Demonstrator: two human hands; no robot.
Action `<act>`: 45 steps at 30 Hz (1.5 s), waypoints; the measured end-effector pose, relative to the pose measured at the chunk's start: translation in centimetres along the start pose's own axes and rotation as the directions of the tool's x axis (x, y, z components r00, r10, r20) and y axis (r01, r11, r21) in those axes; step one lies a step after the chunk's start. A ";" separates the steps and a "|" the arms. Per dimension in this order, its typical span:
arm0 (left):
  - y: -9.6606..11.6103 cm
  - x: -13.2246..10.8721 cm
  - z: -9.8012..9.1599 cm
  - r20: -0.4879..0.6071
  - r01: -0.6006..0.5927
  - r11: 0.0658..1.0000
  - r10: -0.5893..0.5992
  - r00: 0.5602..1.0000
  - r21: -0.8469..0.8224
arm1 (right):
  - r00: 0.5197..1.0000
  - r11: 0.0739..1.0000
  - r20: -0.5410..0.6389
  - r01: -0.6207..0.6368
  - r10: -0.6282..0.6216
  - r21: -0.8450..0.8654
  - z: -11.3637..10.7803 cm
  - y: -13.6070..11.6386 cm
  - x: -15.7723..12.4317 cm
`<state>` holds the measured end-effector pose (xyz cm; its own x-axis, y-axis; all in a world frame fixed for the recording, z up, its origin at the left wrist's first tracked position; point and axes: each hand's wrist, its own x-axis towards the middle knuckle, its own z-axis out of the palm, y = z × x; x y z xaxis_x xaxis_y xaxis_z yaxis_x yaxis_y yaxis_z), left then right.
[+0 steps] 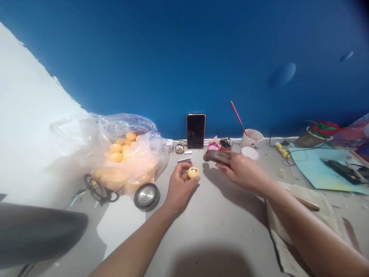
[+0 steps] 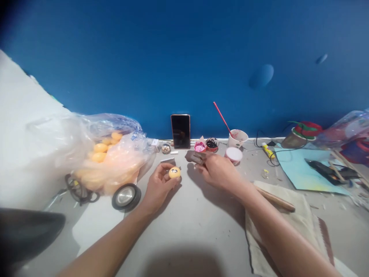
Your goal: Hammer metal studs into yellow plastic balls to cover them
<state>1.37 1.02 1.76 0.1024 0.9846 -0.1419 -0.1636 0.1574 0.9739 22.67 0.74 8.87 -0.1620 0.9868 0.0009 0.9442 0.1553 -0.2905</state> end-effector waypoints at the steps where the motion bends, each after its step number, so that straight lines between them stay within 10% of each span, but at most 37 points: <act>1: 0.0 0.0 0.0 -0.004 0.003 1.000 -0.003 1.000 0.009 | 1.000 1.000 -0.020 -0.016 0.015 -0.006 -0.3 -0.4 -0.3; 34: -0.2 0.3 -0.2 0.073 -0.022 1.000 0.023 0.997 -0.013 | 0.977 0.990 -0.160 0.137 -0.139 -0.025 -0.9 -2.6 -2.1; 45: -0.1 -0.5 -0.1 0.058 -0.123 0.950 0.110 0.992 0.287 | 0.982 0.984 -0.099 0.154 -0.162 -0.086 -1.1 -2.6 -2.1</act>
<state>1.25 0.56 1.71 0.1404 0.9898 -0.0230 0.1134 0.0070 0.9935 20.90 -1.72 10.65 -0.2840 0.9481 0.1427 0.9291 0.3089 -0.2034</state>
